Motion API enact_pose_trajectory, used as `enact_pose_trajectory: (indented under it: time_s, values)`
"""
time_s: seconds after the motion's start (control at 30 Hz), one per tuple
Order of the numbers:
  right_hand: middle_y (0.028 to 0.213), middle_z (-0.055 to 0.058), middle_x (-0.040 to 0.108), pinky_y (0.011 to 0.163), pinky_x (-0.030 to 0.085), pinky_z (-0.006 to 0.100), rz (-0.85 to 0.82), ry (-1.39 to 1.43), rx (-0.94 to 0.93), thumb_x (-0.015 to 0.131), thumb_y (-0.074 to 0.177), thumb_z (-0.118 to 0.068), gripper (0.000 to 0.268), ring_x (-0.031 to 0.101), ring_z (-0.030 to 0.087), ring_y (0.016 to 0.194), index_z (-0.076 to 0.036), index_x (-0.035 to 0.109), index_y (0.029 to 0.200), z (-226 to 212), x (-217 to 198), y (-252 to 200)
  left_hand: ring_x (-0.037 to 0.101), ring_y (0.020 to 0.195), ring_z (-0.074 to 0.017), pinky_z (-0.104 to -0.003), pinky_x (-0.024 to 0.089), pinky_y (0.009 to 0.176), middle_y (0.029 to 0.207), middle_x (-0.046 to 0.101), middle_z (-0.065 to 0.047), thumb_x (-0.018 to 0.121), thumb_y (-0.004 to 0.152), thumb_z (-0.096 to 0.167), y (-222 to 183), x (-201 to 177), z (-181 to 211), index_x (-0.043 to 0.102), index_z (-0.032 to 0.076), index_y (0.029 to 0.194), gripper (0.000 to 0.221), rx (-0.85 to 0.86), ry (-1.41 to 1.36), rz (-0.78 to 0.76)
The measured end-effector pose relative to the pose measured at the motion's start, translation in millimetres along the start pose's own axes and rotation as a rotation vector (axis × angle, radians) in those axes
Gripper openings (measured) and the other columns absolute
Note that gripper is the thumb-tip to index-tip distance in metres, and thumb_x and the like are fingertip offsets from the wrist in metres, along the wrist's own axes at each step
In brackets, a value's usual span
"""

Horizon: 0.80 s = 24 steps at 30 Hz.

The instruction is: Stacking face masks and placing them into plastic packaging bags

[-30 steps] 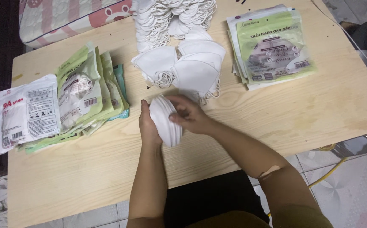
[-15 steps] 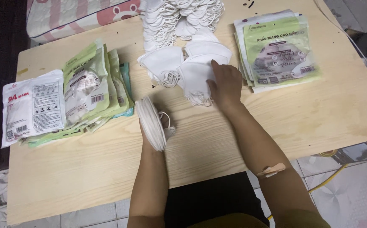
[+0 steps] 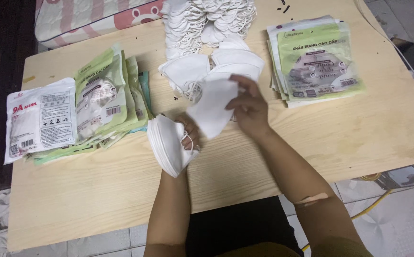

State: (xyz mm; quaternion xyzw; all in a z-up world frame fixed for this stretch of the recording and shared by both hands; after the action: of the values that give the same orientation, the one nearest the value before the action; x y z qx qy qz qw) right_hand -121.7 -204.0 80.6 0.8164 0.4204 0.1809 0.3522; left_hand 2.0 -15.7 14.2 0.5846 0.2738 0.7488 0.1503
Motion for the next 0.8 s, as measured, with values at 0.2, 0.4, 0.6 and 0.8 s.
enact_pose_trajectory:
  time_s: [0.2,0.4,0.6,0.8]
  values:
    - [0.141,0.017,0.06,0.116,0.041,0.034,-0.049,-0.078,0.061,0.071,0.076,0.005,0.03,0.059,0.029,0.133,-0.016,0.079,0.096,-16.4,14.7,-12.8,0.067,0.073,-0.0304,-0.043,0.055,0.066,0.1,0.068,-0.013,0.053,0.099,0.044,-5.6,-10.4,1.2,0.071,0.015,0.117,0.038,0.102,0.102,0.202]
    - [0.101,0.015,0.076,0.095,0.057,0.04,0.01,0.232,0.41,0.074,0.091,0.0,0.016,0.073,0.021,0.099,-0.003,0.069,0.105,17.0,11.5,-34.0,0.068,0.082,-0.0335,-0.045,0.054,0.076,0.105,0.069,-0.014,0.05,0.097,0.053,-9.8,-18.6,7.8,0.07,0.016,0.119,0.047,0.208,0.206,0.396]
    - [0.094,0.014,0.077,0.081,0.059,0.033,0.109,0.1,0.503,0.069,0.096,-0.004,0.018,0.071,0.014,0.088,-0.007,0.062,0.113,9.8,24.4,-39.7,0.069,0.091,-0.0367,-0.047,0.054,0.085,0.111,0.07,-0.016,0.048,0.095,0.062,-5.4,-32.5,18.1,0.069,0.016,0.121,0.057,0.307,0.305,0.595]
    - [0.077,0.021,0.075,0.051,0.059,0.044,-0.049,-0.141,0.043,0.077,0.082,0.003,0.019,0.076,0.037,0.066,-0.001,0.072,0.1,-15.8,51.3,-48.7,0.071,0.099,-0.0398,-0.049,0.054,0.095,0.116,0.071,-0.017,0.045,0.093,0.071,-24.1,-36.5,-1.1,0.068,0.016,0.122,0.066,0.41,0.404,0.793]
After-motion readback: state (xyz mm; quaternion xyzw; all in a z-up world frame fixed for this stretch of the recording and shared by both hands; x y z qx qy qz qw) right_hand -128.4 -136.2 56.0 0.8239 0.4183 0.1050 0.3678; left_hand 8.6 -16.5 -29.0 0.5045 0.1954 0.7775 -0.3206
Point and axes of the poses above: each hand's wrist, its own y-axis towards the middle knuckle, its own x-axis out of the palm, z = x × y, the point moved 2 cm from there along y, towards the middle knuckle
